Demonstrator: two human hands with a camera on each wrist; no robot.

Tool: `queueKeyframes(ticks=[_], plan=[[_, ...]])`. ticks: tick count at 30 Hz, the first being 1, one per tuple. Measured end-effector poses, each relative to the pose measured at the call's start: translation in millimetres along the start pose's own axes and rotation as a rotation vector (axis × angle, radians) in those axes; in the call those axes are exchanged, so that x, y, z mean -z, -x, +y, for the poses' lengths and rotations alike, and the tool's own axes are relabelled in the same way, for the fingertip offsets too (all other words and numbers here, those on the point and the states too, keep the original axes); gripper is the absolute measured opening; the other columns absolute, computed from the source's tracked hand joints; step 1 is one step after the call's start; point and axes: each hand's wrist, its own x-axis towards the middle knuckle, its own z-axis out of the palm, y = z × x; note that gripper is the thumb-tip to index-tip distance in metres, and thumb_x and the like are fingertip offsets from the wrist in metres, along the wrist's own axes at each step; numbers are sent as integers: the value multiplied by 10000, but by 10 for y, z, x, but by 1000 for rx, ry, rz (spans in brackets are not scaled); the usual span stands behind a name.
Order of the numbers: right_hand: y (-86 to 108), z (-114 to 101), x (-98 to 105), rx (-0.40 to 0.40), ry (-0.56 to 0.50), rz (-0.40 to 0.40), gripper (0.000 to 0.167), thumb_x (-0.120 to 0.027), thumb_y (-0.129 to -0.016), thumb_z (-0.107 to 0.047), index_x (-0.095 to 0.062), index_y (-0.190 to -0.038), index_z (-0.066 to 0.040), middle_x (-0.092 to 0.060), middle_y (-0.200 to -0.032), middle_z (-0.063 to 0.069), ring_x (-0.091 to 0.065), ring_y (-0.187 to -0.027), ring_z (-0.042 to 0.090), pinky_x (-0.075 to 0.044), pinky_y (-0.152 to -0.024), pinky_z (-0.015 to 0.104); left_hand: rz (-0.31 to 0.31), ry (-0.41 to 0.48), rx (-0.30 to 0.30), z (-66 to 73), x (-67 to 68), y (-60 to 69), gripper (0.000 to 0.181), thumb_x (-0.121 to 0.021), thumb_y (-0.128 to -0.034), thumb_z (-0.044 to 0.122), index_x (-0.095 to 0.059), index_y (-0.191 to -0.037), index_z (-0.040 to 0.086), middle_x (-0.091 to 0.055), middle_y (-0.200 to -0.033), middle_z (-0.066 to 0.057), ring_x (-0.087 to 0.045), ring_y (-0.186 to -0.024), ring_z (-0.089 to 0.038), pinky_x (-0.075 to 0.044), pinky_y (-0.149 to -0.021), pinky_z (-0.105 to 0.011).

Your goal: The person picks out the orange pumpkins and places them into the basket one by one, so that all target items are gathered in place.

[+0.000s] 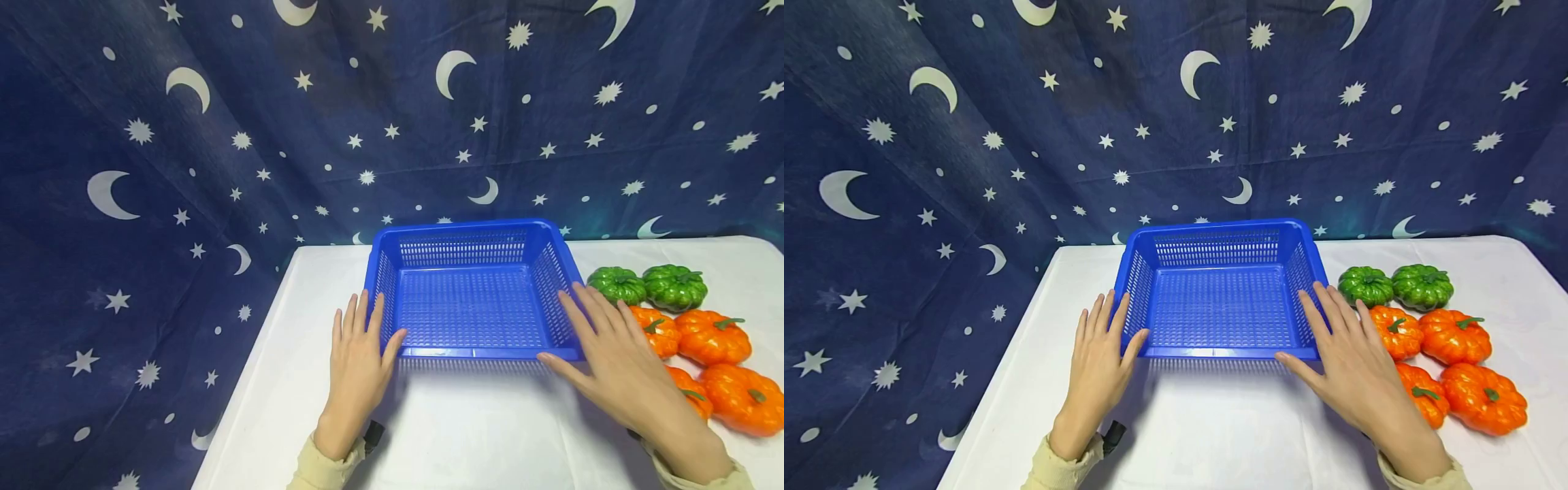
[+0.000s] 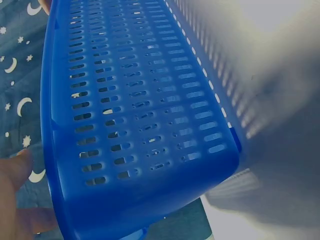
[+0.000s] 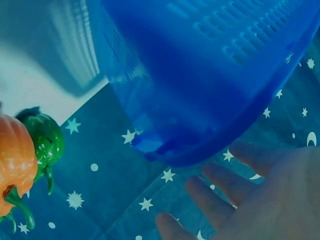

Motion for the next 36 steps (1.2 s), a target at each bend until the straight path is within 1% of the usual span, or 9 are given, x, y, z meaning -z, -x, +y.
queueKeyframes(ticks=[2, 9, 17, 22, 25, 27, 32, 36], plan=[[3, 9, 11, 5, -5, 3, 927, -641, -889, -566, -253, -1566, -65, -240, -1601, 225, -200, -1471, 398, 68, -1249, 493, 6, 4, 3, -8, -3, 2, 649, -466, -1006, 521, -428, -1501, 103, -404, -1543, -178, -309, -1461, -364, -181, -1220, -549], [29, 32, 35, -19, -31, 9, 934, -681, -866, -538, -264, -1565, -79, -275, -1583, 220, -255, -1428, 441, 31, -1261, 451, 13, 15, 18, -42, -11, 5, 614, -485, -1011, 484, -459, -1475, 83, -437, -1518, -185, -341, -1444, -360, -209, -1214, -548], [81, 90, 37, -21, -50, 21, 943, -705, -854, -524, -264, -1566, -89, -285, -1570, 219, -293, -1385, 449, 2, -1259, 485, 15, 26, 43, -78, 14, -7, 595, -506, -1010, 455, -473, -1461, 69, -479, -1475, -206, -387, -1415, -358, -256, -1202, -530], [104, 134, 31, -11, -57, 33, 933, -723, -843, -515, -296, -1554, -88, -300, -1565, 207, -309, -1370, 453, -37, -1261, 483, 25, 30, 45, -100, 35, -17, 582, -514, -1011, 441, -484, -1452, 61, -491, -1461, -212, -421, -1389, -361, -285, -1190, -524], [118, 154, 34, -14, -64, 29, 930, -729, -841, -509, -302, -1550, -84, -296, -1570, 202, -298, -1382, 450, -25, -1261, 481, 37, 36, 47, -117, 38, -18, 579, -521, -1009, 439, -491, -1446, 60, -495, -1457, -209, -443, -1368, -367, -311, -1176, -523], [125, 165, 39, -21, -68, 22, 932, -733, -840, -506, -302, -1550, -84, -290, -1575, 197, -292, -1390, 451, -30, -1257, 504, 48, 43, 49, -129, 38, -16, 574, -532, -1006, 434, -496, -1441, 62, -501, -1451, -207, -461, -1350, -372, -330, -1164, -522], [139, 175, 65, -53, -58, -4, 951, -743, -835, -506, -284, -1558, -92, -270, -1590, 189, -310, -1373, 475, -101, -1216, 617, 64, 64, 58, -153, 48, -18, 559, -551, -1001, 415, -504, -1436, 66, -516, -1439, -202, -485, -1329, -370, -361, -1142, -517], [149, 199, 79, -59, -52, -10, 947, -748, -835, -495, -289, -1556, -85, -277, -1589, 193, -331, -1355, 480, -122, -1208, 627, 73, 80, 61, -175, 48, -21, 550, -554, -1002, 406, -509, -1434, 69, -526, -1429, -201, -496, -1320, -368, -377, -1130, -514]])
